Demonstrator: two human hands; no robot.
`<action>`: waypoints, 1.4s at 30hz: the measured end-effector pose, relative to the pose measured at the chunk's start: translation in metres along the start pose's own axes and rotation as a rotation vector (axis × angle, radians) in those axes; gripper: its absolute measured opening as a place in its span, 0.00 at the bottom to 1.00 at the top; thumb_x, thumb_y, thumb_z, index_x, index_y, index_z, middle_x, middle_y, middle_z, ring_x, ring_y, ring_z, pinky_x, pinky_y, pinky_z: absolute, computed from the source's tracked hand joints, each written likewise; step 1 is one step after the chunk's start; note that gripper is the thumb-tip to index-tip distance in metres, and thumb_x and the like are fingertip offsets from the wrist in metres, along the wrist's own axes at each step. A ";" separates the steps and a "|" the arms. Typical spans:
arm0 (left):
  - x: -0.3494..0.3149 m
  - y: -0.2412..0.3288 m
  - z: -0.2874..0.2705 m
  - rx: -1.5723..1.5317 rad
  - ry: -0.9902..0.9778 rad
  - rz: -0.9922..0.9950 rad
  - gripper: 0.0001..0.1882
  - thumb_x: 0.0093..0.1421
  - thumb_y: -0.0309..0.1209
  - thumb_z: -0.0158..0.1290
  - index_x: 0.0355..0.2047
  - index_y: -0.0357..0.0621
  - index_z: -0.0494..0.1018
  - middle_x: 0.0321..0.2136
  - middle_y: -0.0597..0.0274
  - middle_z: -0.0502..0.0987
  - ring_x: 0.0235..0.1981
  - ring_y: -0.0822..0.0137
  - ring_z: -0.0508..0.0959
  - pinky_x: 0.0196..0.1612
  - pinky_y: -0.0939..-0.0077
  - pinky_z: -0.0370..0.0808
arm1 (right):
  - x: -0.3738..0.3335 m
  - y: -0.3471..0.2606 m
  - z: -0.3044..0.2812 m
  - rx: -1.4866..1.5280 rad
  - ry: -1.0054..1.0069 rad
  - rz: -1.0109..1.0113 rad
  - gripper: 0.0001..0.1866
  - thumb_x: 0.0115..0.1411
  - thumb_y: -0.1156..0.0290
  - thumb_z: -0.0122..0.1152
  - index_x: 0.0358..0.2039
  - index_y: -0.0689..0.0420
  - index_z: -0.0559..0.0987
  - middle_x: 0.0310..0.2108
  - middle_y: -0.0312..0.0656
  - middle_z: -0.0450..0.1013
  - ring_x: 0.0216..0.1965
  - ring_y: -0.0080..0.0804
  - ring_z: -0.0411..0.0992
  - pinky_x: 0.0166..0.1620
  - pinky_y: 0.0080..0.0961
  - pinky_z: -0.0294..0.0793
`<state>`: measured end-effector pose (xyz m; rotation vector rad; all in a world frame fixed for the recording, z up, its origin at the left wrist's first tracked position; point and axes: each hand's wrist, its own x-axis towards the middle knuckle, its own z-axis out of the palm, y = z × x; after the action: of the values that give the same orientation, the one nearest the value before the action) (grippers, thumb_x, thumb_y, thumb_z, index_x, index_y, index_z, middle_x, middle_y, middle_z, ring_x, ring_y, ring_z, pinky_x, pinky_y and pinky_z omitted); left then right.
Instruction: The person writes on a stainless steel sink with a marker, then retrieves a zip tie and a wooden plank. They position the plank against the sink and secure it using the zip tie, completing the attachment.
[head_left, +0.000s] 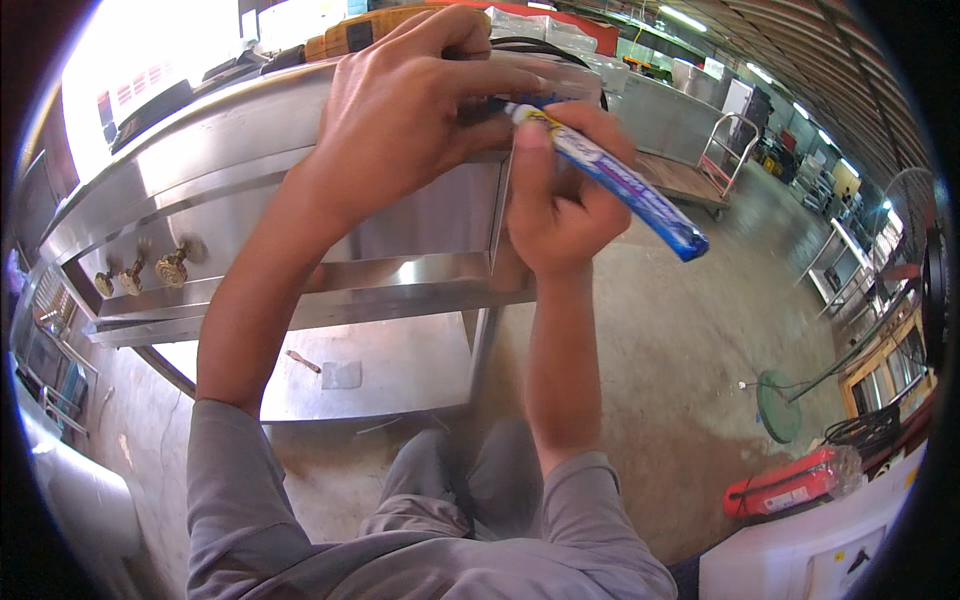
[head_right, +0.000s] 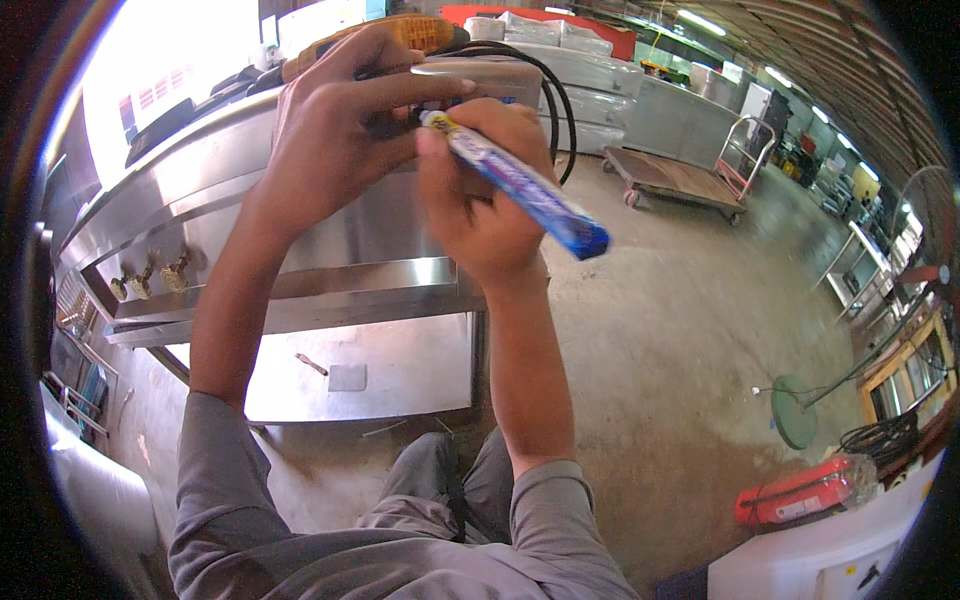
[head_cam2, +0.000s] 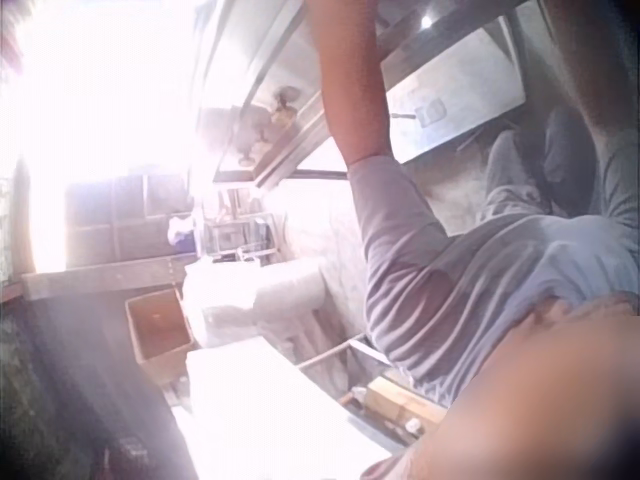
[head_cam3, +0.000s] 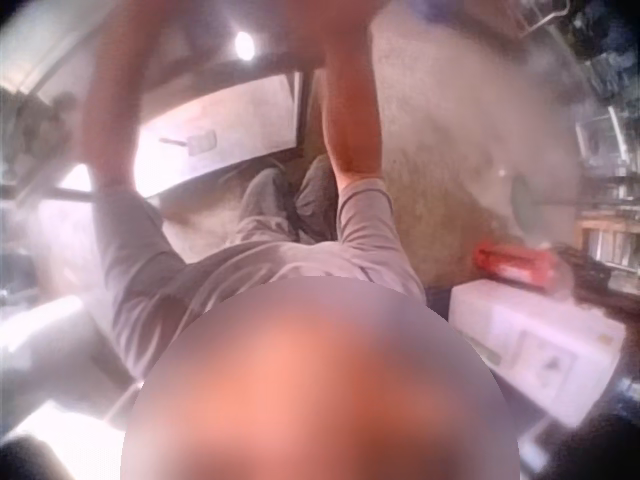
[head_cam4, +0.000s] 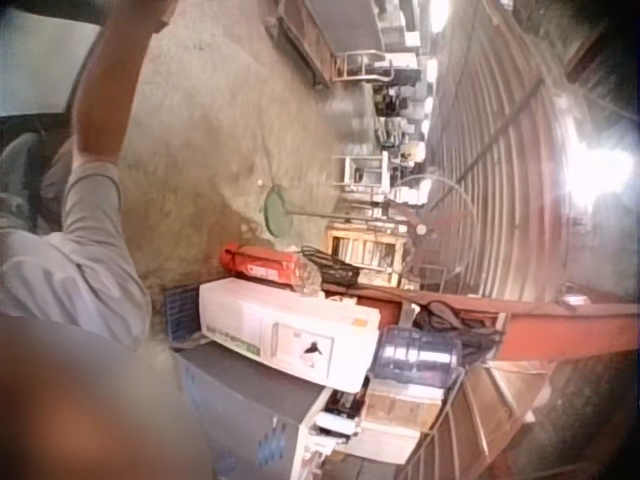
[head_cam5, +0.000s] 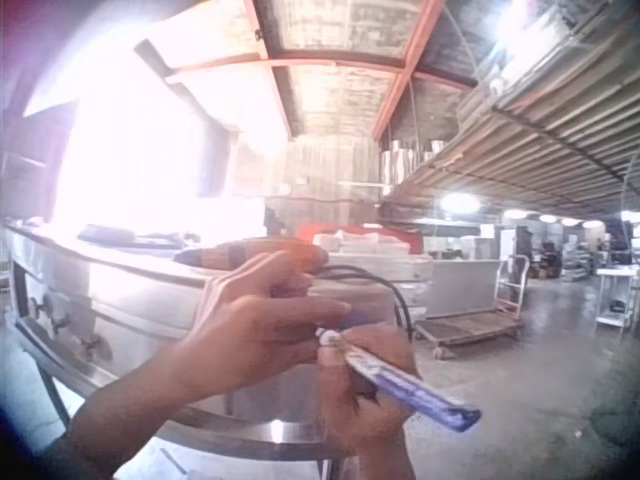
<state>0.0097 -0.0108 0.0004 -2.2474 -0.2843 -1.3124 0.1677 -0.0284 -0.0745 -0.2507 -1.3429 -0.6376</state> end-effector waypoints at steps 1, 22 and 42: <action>-0.001 0.000 0.000 -0.014 -0.011 -0.019 0.22 0.44 0.32 0.70 0.44 0.54 0.86 0.31 0.67 0.73 0.29 0.69 0.75 0.33 0.71 0.73 | 0.000 -0.001 0.001 0.032 0.052 0.037 0.12 0.62 0.73 0.68 0.43 0.63 0.77 0.41 0.41 0.76 0.41 0.26 0.73 0.47 0.22 0.72; -0.003 0.001 -0.001 -0.034 -0.016 -0.107 0.21 0.44 0.31 0.69 0.43 0.53 0.85 0.35 0.64 0.74 0.32 0.62 0.79 0.37 0.67 0.76 | 0.010 0.010 0.001 -0.094 -0.097 0.010 0.13 0.57 0.74 0.72 0.41 0.58 0.79 0.37 0.42 0.78 0.38 0.37 0.75 0.44 0.32 0.73; -0.001 0.002 0.000 0.000 0.035 -0.036 0.18 0.49 0.34 0.69 0.43 0.56 0.85 0.36 0.63 0.76 0.34 0.62 0.79 0.38 0.64 0.76 | 0.005 0.001 -0.011 0.009 0.200 0.177 0.11 0.61 0.70 0.70 0.40 0.60 0.78 0.36 0.41 0.77 0.34 0.26 0.75 0.40 0.23 0.74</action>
<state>0.0099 -0.0124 -0.0013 -2.2266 -0.3142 -1.3687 0.1781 -0.0346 -0.0724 -0.2870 -1.1177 -0.4941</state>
